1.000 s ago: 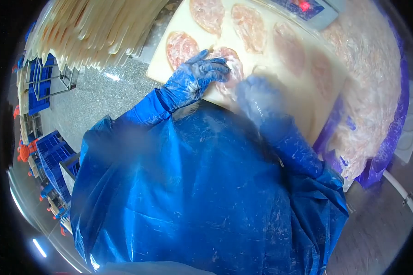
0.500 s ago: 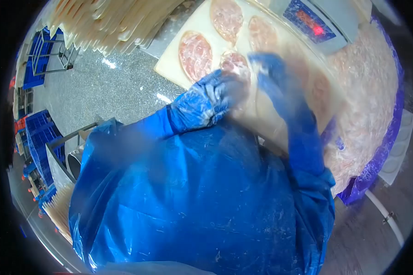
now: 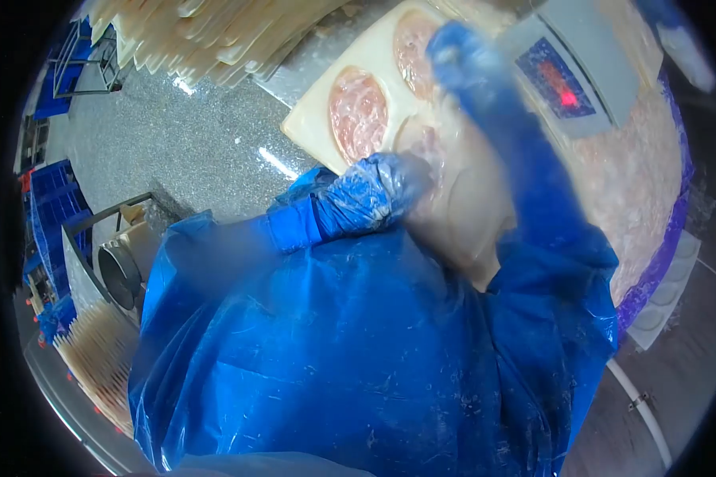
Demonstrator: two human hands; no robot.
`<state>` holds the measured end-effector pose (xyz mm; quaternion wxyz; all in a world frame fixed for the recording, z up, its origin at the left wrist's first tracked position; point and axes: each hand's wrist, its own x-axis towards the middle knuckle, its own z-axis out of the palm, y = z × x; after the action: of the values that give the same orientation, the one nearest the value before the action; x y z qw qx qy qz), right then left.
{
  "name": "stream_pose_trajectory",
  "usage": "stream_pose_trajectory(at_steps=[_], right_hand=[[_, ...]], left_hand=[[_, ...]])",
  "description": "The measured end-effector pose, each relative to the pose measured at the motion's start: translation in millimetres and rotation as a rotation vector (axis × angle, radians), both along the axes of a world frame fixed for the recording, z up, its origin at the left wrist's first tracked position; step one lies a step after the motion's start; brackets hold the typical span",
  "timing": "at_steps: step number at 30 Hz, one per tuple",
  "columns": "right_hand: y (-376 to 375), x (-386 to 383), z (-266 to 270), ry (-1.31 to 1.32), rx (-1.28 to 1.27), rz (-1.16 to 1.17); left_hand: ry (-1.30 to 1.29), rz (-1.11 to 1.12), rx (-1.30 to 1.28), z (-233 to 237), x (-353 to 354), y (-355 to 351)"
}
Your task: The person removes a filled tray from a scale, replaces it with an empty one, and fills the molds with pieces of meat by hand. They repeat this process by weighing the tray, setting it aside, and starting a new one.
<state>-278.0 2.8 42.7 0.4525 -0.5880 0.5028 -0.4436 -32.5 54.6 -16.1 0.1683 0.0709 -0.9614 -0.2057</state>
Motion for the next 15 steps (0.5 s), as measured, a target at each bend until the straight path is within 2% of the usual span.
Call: stream_pose_trajectory(at_steps=[1, 3, 4, 6, 7, 8, 9, 10, 11, 13, 15], right_hand=[[-9.7, 14.7, 41.5, -0.086, -0.218, -0.086], [-18.8, 28.9, 123.7, 0.461, -0.383, -0.632], [-28.3, 24.6, 134.8, 0.485, -0.601, -0.736], [-66.0, 14.0, 126.9, 0.606, -0.869, -0.661], [-87.3, 14.9, 113.0, 0.754, -0.906, -0.585], [-116.8, 14.7, 82.2, 0.94, -0.857, -0.449], [-142.5, 13.6, 41.9, 1.134, -0.758, -0.274], [-153.1, 10.0, 9.6, 1.21, -0.663, -0.174], [-143.8, 1.9, -1.9, 1.213, -0.67, -0.197], [-114.3, -17.8, -15.1, 0.799, -0.466, -0.531], [-49.8, -16.5, 17.0, 0.517, -0.645, -0.517]], left_hand=[[-0.118, -0.024, -0.02, 10.4, -0.2, -1.8], [-0.092, 0.028, -0.003, 2.8, -6.3, 2.3], [-0.068, 0.069, 0.01, -3.2, -9.5, 3.2], [0.004, 0.09, -0.009, -5.5, -13.2, -1.9], [-0.016, 0.108, 0.093, -1.4, -14.4, -4.4], [-0.04, 0.121, 0.2, 0.8, -14.3, -3.3], [-0.139, 0.143, 0.182, -0.9, -16.4, -6.0], [-0.147, 0.128, 0.177, -0.3, -14.3, -3.0], [-0.163, 0.175, 0.157, 1.1, -12.1, -4.5], [-0.203, 0.239, 0.1, 3.5, -10.6, -8.6], [-0.174, 0.26, 0.167, 11.2, -9.7, -2.0]])
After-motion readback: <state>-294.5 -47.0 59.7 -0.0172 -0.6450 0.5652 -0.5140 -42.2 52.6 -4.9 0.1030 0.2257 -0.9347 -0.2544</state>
